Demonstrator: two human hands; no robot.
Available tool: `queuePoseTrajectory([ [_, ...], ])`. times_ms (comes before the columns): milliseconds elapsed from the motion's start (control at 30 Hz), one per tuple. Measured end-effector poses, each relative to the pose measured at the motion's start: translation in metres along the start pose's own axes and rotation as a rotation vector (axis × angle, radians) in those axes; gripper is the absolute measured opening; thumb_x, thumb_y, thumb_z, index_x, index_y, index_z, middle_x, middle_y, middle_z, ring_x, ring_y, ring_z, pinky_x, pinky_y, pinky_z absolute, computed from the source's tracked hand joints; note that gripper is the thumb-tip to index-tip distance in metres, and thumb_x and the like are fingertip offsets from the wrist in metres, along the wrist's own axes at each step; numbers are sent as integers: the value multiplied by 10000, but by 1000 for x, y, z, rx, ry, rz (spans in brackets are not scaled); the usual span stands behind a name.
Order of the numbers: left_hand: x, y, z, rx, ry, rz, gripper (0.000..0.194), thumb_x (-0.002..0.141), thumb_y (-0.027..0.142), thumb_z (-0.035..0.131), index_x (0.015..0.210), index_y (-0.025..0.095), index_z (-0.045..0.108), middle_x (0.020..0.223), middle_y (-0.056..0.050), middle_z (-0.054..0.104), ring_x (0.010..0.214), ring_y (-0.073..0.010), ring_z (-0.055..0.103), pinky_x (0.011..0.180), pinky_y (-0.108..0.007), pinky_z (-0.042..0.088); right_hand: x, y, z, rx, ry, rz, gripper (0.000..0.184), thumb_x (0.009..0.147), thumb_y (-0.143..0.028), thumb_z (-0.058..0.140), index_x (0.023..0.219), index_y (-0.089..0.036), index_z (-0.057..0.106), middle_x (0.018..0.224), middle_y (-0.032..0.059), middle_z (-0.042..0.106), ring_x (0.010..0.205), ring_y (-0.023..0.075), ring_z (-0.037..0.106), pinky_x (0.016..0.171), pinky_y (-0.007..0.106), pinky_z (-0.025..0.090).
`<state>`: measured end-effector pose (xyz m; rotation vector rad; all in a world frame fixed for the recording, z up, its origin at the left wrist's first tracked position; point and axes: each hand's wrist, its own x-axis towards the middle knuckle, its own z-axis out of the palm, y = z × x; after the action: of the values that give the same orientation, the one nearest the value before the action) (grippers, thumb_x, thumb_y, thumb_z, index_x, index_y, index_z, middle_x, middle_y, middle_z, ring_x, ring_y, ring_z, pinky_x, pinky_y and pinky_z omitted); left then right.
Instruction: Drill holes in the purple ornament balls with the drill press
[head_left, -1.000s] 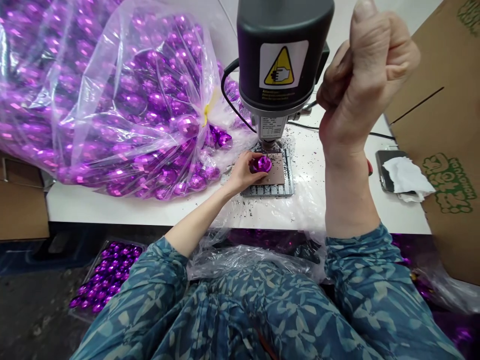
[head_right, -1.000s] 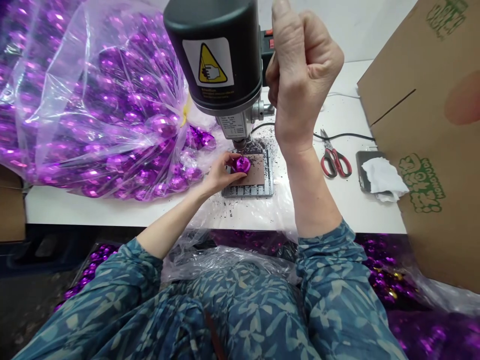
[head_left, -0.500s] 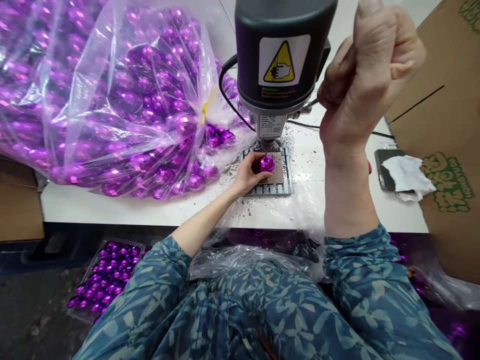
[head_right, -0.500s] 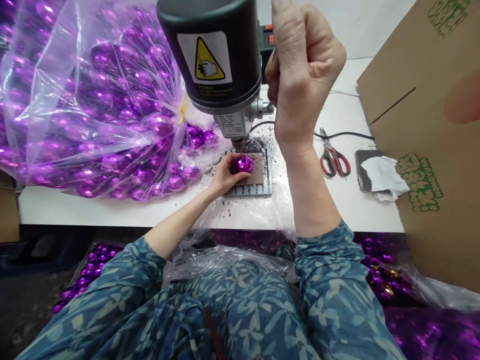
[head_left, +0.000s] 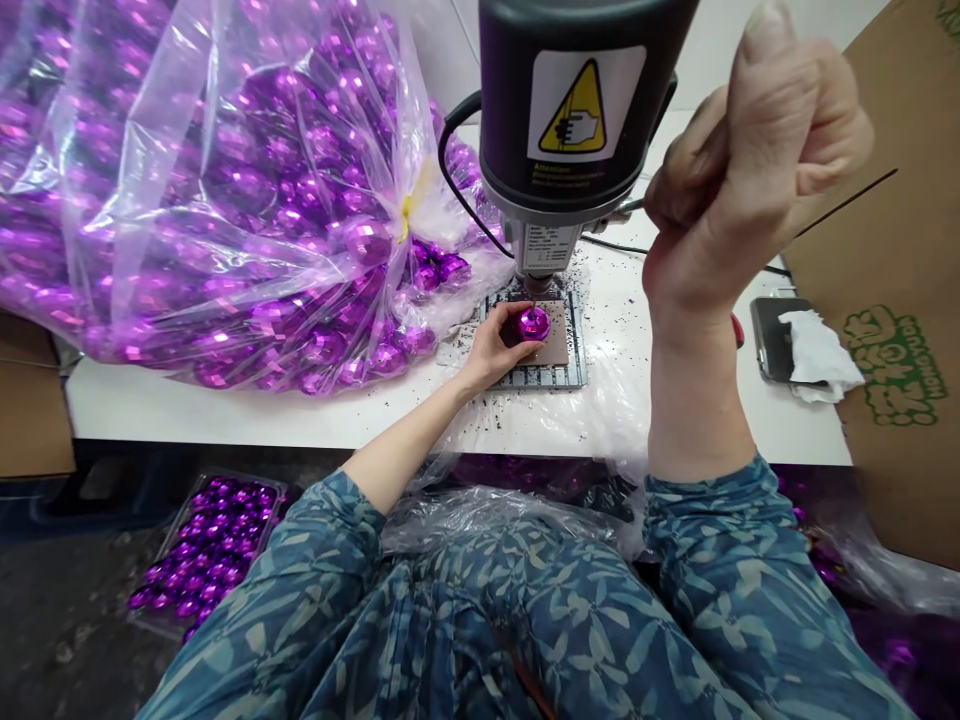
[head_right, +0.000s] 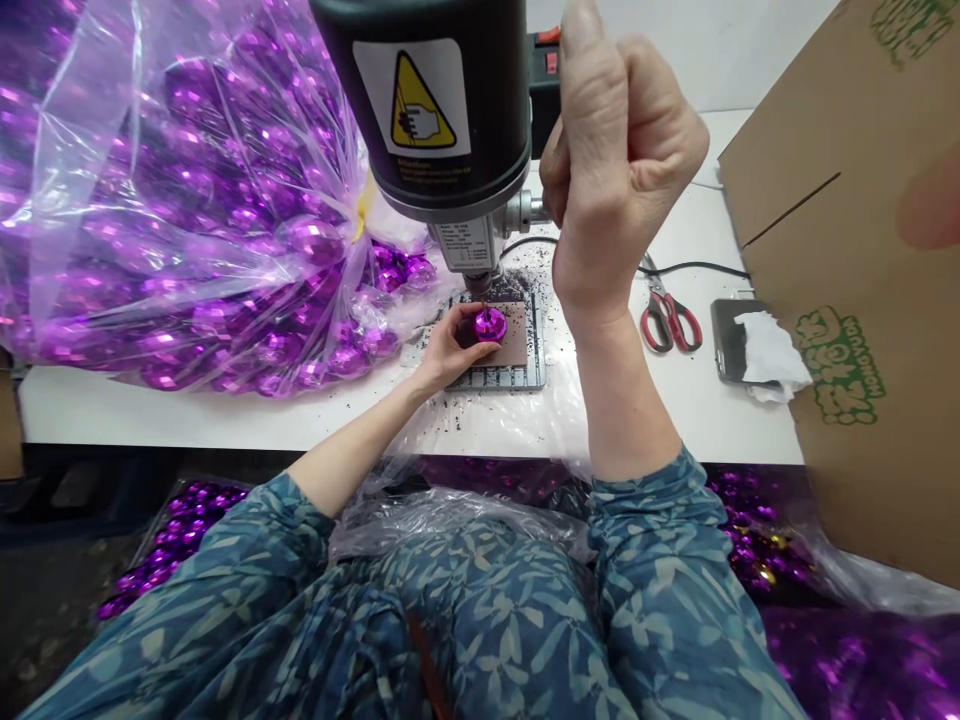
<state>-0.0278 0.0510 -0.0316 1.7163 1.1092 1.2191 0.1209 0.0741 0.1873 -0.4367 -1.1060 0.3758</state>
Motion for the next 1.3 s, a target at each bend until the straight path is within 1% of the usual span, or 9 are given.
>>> queuePoseTrajectory([
  [167,-1,2,-1,39,15,24,607,812,366,917,1328,218,635,1295,-110,743,1169,-272,735,1034,-429,613,-18,-7,-6,-23,33,-18,653,807,-681,631,584,-172,288,455,-88,273,383,-9,288,454,224,183],
  [367,-1,3,-2,3,-12,35,610,830,378,903,1340,210,613,1320,-125,724,1211,-277,731,1058,-434,607,-34,-5,-14,-59,30,-92,683,908,-632,627,583,-173,239,490,-61,125,406,-2,290,440,214,223],
  [567,0,-2,-2,6,-22,46,623,837,417,896,1347,221,597,1322,-120,725,1221,-283,728,1077,-454,599,-38,14,-21,-85,101,-224,727,929,-584,665,575,-186,171,502,-44,-17,389,23,113,403,255,161],
  [767,-1,-3,0,-26,-16,30,641,834,470,901,1330,225,577,1312,-112,729,1190,-269,736,1059,-446,600,-46,31,-33,-10,41,-335,646,948,-462,674,566,-197,225,465,-51,90,393,38,84,418,293,150],
  [867,-1,-3,1,-39,4,21,634,821,490,909,1292,222,579,1270,-103,737,1161,-263,742,1041,-442,604,-53,30,-38,39,24,-280,593,939,-389,678,567,-200,257,469,-51,174,410,51,152,465,300,219],
  [967,-1,-2,2,-48,21,15,620,811,484,918,1264,218,589,1258,-104,743,1173,-270,742,1041,-447,604,-60,28,-42,1,39,-175,628,899,-455,715,551,-195,262,483,-45,182,437,62,204,500,311,251],
  [1100,-1,-1,2,-38,21,11,613,820,490,912,1269,221,592,1263,-105,747,1177,-271,745,1039,-452,607,-66,29,-46,-14,23,-212,751,891,-495,708,487,-162,169,408,-39,146,391,51,163,463,311,178],
  [1200,-2,1,2,-53,14,19,602,829,474,909,1271,219,591,1267,-110,750,1188,-274,747,1033,-450,614,-62,22,-40,32,4,-218,722,906,-406,689,480,-147,168,401,-42,185,379,37,211,457,284,179],
  [1300,-2,3,2,-68,8,26,576,837,422,908,1268,213,588,1267,-113,752,1180,-271,751,1016,-442,622,-41,7,-23,55,22,-152,575,925,-236,624,526,-149,219,445,-59,236,395,8,308,460,229,204],
])
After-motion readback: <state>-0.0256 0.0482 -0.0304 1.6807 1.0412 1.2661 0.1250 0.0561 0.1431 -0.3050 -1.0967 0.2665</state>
